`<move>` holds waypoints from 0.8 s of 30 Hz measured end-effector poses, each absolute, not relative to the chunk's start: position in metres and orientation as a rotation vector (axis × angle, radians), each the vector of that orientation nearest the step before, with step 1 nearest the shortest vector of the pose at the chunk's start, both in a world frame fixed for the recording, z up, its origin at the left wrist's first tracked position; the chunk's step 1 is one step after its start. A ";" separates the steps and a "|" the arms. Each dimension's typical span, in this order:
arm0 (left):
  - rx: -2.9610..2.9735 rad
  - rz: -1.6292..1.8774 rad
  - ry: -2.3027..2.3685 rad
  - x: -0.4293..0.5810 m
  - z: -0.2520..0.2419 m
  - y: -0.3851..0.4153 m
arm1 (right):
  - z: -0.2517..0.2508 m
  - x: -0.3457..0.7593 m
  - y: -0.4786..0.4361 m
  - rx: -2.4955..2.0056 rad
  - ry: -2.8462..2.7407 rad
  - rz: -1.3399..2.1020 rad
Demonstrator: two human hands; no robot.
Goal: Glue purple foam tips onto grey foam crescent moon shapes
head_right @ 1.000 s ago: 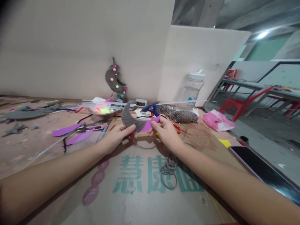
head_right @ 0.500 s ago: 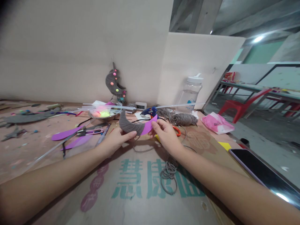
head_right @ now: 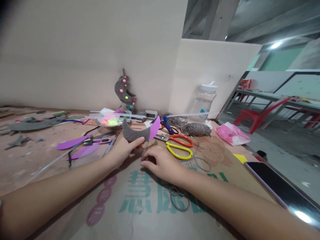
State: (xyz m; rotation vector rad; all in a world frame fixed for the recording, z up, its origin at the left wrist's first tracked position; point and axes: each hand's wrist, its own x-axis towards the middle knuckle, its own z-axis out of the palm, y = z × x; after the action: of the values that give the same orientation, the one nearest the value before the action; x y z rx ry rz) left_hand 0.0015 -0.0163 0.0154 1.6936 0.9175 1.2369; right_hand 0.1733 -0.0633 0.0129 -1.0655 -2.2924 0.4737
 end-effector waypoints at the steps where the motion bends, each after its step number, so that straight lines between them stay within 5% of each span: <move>1: 1.698 1.237 0.927 0.001 0.015 -0.016 | 0.013 0.173 -0.066 -1.045 -2.318 0.429; 12: 1.654 1.137 0.855 0.002 0.005 -0.011 | 0.043 0.185 -0.080 -1.055 -2.421 -0.032; 24: 1.889 0.981 0.738 0.000 0.005 -0.021 | 0.057 0.193 -0.075 -1.129 -2.239 0.113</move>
State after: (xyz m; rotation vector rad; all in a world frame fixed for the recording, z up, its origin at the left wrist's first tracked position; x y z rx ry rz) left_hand 0.0002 -0.0211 0.0054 1.8892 0.7381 0.9813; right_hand 0.1929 -0.0747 0.0571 -1.1292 -2.2388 0.1126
